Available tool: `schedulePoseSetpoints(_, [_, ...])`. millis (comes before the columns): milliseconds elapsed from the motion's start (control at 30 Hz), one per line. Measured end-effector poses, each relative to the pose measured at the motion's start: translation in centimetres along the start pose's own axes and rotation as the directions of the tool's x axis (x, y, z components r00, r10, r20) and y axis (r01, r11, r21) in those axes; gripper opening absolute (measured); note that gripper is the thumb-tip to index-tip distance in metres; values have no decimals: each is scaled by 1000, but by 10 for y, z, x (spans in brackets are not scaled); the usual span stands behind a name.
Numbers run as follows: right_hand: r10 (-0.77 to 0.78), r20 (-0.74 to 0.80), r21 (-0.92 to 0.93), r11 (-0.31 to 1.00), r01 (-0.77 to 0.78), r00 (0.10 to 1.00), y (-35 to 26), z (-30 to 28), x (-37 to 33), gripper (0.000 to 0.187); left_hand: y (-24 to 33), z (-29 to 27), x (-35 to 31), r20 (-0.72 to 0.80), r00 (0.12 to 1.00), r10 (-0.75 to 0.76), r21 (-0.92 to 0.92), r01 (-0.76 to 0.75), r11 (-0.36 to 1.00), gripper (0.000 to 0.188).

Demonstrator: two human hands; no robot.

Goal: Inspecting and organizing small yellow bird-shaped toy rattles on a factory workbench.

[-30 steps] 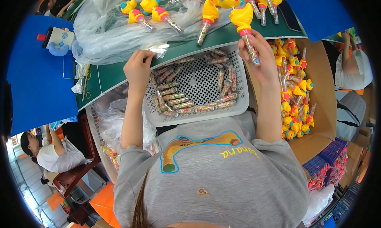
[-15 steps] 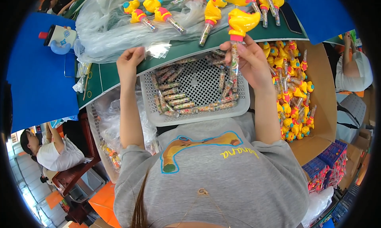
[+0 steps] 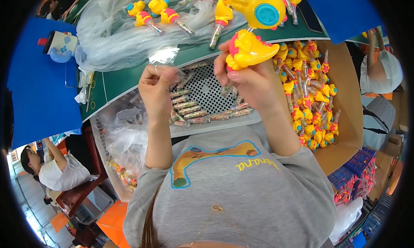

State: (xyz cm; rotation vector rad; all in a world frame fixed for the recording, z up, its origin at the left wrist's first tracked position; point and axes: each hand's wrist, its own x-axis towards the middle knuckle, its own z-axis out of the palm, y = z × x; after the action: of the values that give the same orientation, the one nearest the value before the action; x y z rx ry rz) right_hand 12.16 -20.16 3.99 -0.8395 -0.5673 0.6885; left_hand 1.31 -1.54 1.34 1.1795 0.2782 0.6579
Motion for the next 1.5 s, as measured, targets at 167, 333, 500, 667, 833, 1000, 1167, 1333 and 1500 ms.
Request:
schedulePoseSetpoints(167, [-107, 31, 98, 990, 103, 994, -5, 16, 1, 63, 8, 22, -15, 24, 999, 46, 131, -49, 990, 26])
schedulePoseSetpoints(333, [-302, -63, 38, 952, 305, 951, -13, 24, 9, 70, 9, 30, -22, 100, 983, 153, 398, -180, 899, 26])
schedulePoseSetpoints(500, [-318, 20, 131, 941, 313, 948, -14, 31, 17, 67, 6, 33, -28, 146, 950, 277, 524, -312, 792, 19])
schedulePoseSetpoints(667, [-260, 17, 31, 965, 259, 966, -9, 31, 23, 64, 5, 28, -29, 295, 886, 357, 573, -463, 676, 24])
schedulePoseSetpoints(833, [-236, -13, 6, 972, 236, 972, -6, 26, 25, 60, 2, 27, -31, 288, 885, 367, 561, -466, 685, 26])
schedulePoseSetpoints(1000, [-269, 64, 80, 961, 264, 961, -1, 29, 26, 40, 5, 27, -32, 198, 973, 115, 452, -195, 871, 25])
schedulePoseSetpoints(1167, [-259, 74, 28, 966, 258, 963, 4, 27, 27, 36, 6, 27, -32, 241, 963, -122, 270, 54, 961, 28])
schedulePoseSetpoints(1333, [-198, 50, -36, 979, 200, 979, 11, 23, 27, 33, 6, 28, -32, 206, 949, -238, 28, 238, 971, 32])
schedulePoseSetpoints(1500, [-29, 20, -300, 953, 34, 999, 12, 22, 20, 64, 10, 27, -31, 203, 946, -254, 148, 227, 963, 37])
